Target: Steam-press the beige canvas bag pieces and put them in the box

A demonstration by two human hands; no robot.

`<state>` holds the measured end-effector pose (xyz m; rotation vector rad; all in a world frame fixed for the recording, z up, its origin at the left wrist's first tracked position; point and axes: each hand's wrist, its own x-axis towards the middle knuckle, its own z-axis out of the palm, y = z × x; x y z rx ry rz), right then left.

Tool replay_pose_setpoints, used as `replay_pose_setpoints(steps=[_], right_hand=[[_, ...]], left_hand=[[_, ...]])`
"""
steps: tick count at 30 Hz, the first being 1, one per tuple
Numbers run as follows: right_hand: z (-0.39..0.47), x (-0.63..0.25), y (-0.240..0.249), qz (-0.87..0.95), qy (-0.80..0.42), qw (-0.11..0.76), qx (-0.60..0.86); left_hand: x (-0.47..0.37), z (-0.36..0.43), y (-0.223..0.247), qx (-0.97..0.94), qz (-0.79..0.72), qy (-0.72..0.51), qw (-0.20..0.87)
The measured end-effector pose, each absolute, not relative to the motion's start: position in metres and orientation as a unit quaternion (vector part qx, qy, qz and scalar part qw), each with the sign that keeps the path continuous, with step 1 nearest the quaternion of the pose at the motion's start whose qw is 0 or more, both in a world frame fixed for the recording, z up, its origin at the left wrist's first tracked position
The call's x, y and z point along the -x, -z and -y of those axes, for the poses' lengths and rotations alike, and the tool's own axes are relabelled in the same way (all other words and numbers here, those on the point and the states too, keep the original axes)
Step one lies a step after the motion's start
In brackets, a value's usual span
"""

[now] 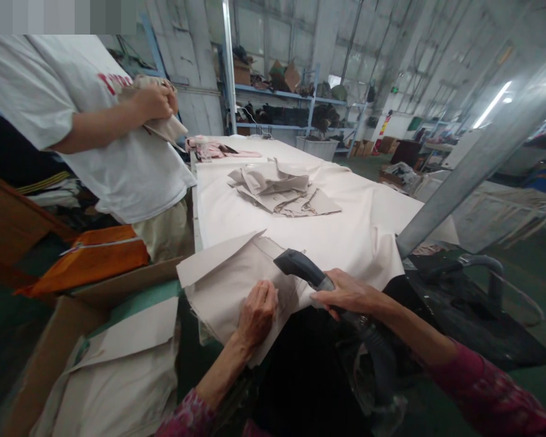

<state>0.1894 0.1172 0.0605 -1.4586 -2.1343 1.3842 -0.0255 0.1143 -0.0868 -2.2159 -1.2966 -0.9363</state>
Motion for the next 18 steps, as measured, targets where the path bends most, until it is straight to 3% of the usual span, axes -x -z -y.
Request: replay_pose_setpoints(steps=[7,14,18], right_hand=[[-0.149,-0.149,-0.029,0.761,-0.441,0.058,0.473],[-0.167,-0.141,-0.052,0.756,-0.389,0.163,0.5],[-0.159,-0.164,-0.066,0.754,-0.401,0.165,0.492]], left_hand=[[0.027,-0.11,0.073,0.823,0.472,0.273,0.157],[0.025,-0.11,0.075,0.812,0.499,0.272,0.134],[0.024,-0.11,0.076,0.807,0.503,0.282,0.127]])
